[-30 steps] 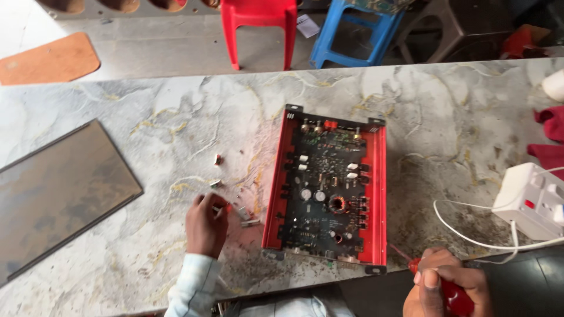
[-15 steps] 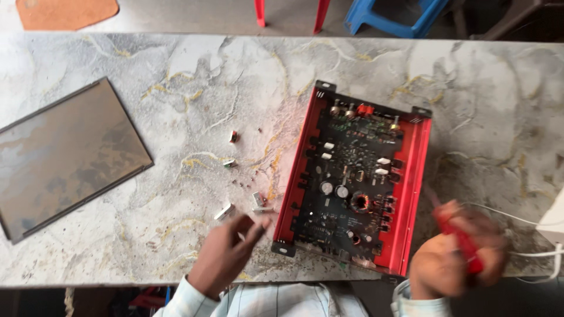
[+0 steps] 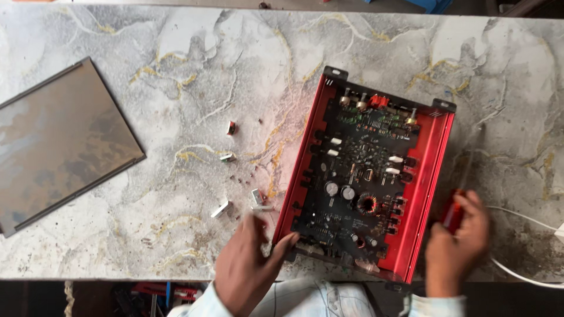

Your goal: The person unscrews several screws from the chassis of a red amplifier using a screwdriver, then lifts the internal circuit board out of the housing and sets the components on the bench.

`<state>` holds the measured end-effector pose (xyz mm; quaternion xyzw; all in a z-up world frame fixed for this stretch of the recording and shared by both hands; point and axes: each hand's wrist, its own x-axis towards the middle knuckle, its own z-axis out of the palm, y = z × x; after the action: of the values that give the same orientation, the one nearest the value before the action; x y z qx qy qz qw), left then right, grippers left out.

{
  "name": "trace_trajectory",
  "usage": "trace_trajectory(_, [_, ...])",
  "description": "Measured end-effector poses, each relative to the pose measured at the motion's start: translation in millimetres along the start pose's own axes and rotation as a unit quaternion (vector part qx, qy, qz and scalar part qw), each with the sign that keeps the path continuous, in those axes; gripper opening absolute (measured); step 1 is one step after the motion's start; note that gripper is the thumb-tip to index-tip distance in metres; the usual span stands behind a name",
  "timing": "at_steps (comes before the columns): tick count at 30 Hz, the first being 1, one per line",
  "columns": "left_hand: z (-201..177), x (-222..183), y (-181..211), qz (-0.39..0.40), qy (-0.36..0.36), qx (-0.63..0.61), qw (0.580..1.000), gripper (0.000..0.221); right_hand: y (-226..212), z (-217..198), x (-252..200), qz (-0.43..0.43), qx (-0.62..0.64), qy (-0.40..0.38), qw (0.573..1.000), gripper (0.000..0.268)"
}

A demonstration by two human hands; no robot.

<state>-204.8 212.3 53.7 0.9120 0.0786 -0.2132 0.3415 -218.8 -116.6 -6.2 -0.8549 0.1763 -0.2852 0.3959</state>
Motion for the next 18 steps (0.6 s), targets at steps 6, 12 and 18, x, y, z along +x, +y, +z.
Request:
trace_trajectory(6, [17, 26, 11, 0.099, 0.038, -0.087, 0.991, 0.063, -19, -36, 0, -0.019, 0.153, 0.043, 0.987, 0.047])
trace_trajectory(12, [26, 32, 10, 0.084, 0.042, -0.047, 0.994, 0.057, -96, -7, -34, -0.081, 0.41, -0.006, 0.909, 0.034])
trace_trajectory(18, [29, 35, 6, 0.079, 0.043, -0.093, 0.992, 0.042, -181, 25, -55, -0.104, 0.499, -0.117, 0.852, 0.022])
